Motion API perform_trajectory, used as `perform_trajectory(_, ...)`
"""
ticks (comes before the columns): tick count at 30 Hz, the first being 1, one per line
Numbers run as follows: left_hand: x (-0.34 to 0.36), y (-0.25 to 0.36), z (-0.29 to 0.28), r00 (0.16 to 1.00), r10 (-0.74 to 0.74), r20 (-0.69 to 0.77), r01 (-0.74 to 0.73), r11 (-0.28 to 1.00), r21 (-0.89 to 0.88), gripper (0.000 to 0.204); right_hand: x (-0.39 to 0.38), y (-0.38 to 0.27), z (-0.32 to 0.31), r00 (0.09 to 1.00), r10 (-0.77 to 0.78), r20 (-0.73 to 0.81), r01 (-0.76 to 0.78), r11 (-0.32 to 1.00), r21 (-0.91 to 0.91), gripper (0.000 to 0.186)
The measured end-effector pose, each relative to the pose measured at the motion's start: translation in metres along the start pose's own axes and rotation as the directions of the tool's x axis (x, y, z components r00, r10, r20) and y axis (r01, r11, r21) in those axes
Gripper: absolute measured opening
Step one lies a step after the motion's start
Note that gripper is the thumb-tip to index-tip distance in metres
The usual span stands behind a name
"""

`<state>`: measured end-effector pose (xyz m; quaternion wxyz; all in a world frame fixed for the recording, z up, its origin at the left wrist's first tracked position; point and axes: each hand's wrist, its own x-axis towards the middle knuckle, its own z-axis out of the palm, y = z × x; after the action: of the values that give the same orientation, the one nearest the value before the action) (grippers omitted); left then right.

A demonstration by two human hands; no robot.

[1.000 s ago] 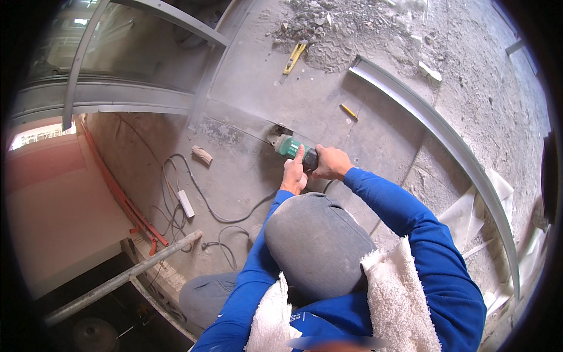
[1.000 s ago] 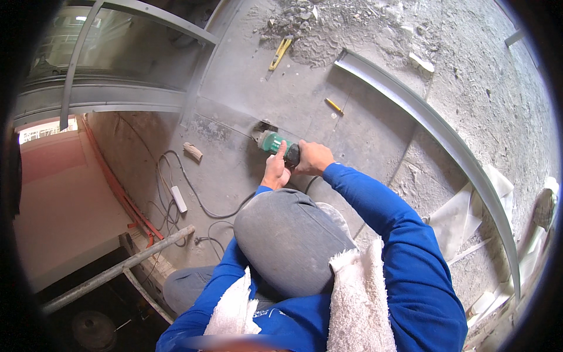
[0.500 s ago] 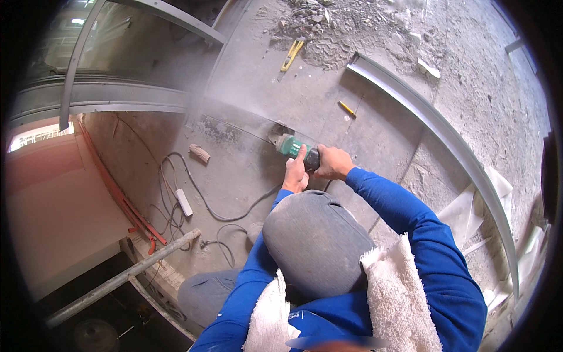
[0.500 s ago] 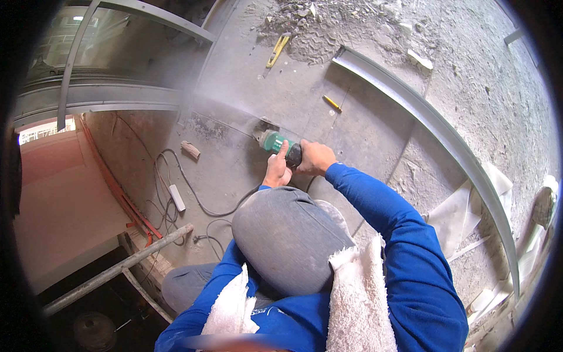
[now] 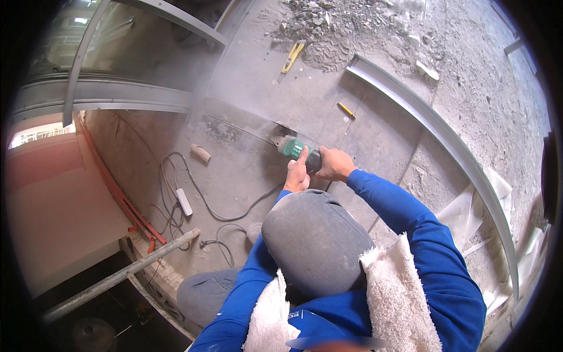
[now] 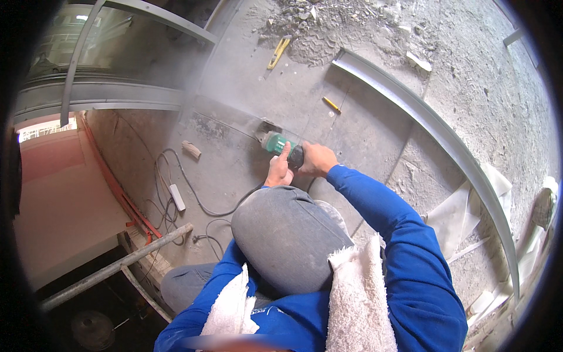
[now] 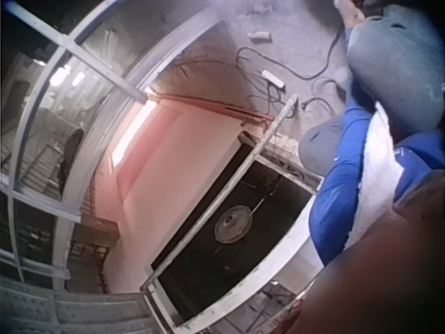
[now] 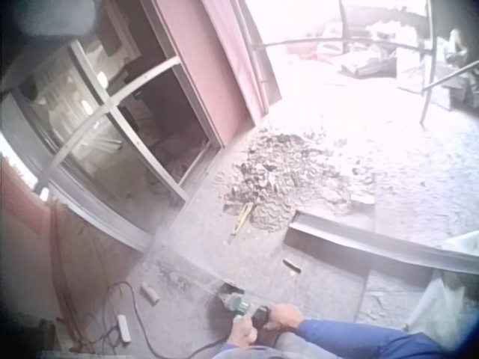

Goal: The person uses an angle grinder to cut and grind a concrete floor near a window frame. They maintain a low posture, guiding the tool along the floor surface while dust is generated.

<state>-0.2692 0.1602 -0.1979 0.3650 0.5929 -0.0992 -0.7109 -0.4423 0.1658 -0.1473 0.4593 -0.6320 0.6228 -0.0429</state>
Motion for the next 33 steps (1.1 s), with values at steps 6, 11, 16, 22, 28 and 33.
perform_trajectory(6, -0.011, -0.003, 0.006, 1.000, 0.020, 0.017, -0.020, 1.000, 0.019, 0.042, -0.009, 0.002, -0.004, 0.998, 0.048, 0.037, -0.048, 0.999, -0.014, 0.063)
perform_trajectory(11, -0.008, -0.010, 0.007, 1.000, 0.013, -0.004, -0.013, 1.000, 0.016, 0.044, -0.015, 0.004, -0.006, 0.999, 0.037, 0.033, -0.038, 0.999, 0.010, 0.063)
perform_trajectory(16, -0.004, -0.016, 0.005, 0.999, 0.029, -0.025, -0.028, 0.998, 0.050, 0.037, -0.017, 0.007, -0.005, 0.998, 0.052, 0.036, -0.052, 0.999, 0.003, 0.062)
perform_trajectory(22, -0.003, -0.020, 0.005, 0.999, 0.026, -0.031, -0.025, 0.998, 0.053, 0.039, -0.017, 0.010, -0.002, 0.997, 0.066, 0.036, -0.066, 0.998, 0.013, 0.062)
perform_trajectory(28, 0.001, -0.024, 0.004, 0.998, 0.021, -0.057, -0.018, 0.999, 0.051, 0.038, -0.016, 0.013, 0.000, 0.998, 0.062, 0.024, -0.062, 0.998, 0.009, 0.062)
perform_trajectory(33, 0.006, -0.030, 0.001, 0.998, 0.016, -0.058, -0.013, 0.999, 0.052, 0.039, -0.019, 0.015, -0.001, 0.998, 0.060, 0.025, -0.060, 0.998, -0.010, 0.061)
